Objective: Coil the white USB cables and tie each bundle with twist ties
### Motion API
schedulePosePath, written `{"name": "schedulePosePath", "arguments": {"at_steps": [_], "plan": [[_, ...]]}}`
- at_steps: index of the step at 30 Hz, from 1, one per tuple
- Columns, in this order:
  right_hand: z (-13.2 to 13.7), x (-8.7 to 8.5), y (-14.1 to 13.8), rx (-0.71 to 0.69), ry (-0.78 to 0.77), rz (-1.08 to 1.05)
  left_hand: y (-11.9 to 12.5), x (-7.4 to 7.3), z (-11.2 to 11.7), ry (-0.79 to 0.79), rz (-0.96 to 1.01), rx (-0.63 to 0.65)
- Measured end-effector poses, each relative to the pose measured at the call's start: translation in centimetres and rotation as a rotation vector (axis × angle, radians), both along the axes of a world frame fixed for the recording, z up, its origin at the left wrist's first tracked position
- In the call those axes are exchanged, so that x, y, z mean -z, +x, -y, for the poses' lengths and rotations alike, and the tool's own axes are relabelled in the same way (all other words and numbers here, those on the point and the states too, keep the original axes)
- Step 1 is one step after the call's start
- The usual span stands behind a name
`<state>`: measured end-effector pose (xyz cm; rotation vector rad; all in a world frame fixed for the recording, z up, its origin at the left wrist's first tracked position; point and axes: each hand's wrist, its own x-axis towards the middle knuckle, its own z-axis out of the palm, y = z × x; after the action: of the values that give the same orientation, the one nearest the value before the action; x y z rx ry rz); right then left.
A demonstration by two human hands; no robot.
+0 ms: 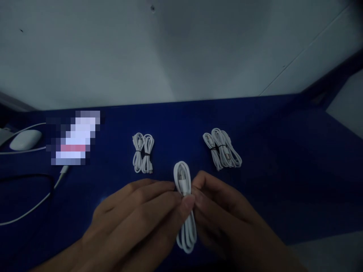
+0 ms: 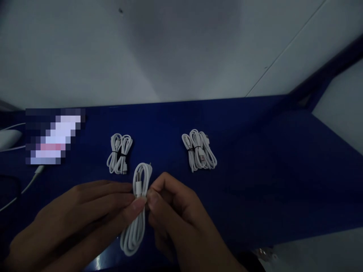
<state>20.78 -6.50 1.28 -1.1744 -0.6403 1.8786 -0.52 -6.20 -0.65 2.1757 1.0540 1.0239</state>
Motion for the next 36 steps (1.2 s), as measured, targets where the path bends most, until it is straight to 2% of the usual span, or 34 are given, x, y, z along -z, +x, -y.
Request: {"name": "schedulePosePath", "arguments": {"at_steps": [3,4,6,9,10,12,13,17,19,21,22,24,30,36], "plan": [[0.0,0.2,-0.1,0.001,0.020,0.012,-0.4,1.0,0.4,0.213,-0.215,-0.044],[0.0,0.2,-0.2,0.012,0.033,0.037,-0.6,1.2,0.2,0.234,-0.223,-0.045],[0.0,0.3,-0.3,0.035,0.068,0.100,-0.8,1.1,-0.6,0.215,-0.157,-0.010],[0.1,0.2,-0.5,0.092,0.215,0.272,-0.2,-0.1,-2.5,0.102,-0.040,0.038],[0.1,0.3,-0.5,0.126,0.282,0.354,0.2,-0.7,-3.1,0.056,-0.029,0.016],[0.1,0.4,-0.6,0.199,0.407,0.528,1.0,-1.7,-4.1,-0.191,0.028,-0.046],[0.2,0.6,-0.6,0.219,0.463,0.605,1.3,-2.1,-4.5,-0.301,0.120,-0.082],[0.1,1.9,-0.5,0.209,0.739,0.860,1.8,-2.4,-5.7,-0.783,0.266,0.076],[0.0,2.5,-0.4,0.198,0.912,0.952,1.8,-2.0,-6.1,-0.915,0.345,0.130],[-0.2,2.7,-0.2,0.169,1.026,0.998,1.7,-1.7,-6.3,-0.970,0.401,0.156],[-0.2,2.7,-0.1,0.149,1.050,1.005,1.7,-1.6,-6.4,-0.983,0.418,0.152],[-0.2,2.3,0.2,0.105,0.996,1.018,1.6,-1.6,-6.5,-0.997,0.440,0.132],[0.2,2.0,0.6,0.106,1.011,1.009,1.6,-1.9,-6.8,-0.990,0.475,0.169],[0.0,1.7,0.8,0.091,0.949,1.013,1.8,-2.0,-6.8,-0.931,0.459,0.161]]}}
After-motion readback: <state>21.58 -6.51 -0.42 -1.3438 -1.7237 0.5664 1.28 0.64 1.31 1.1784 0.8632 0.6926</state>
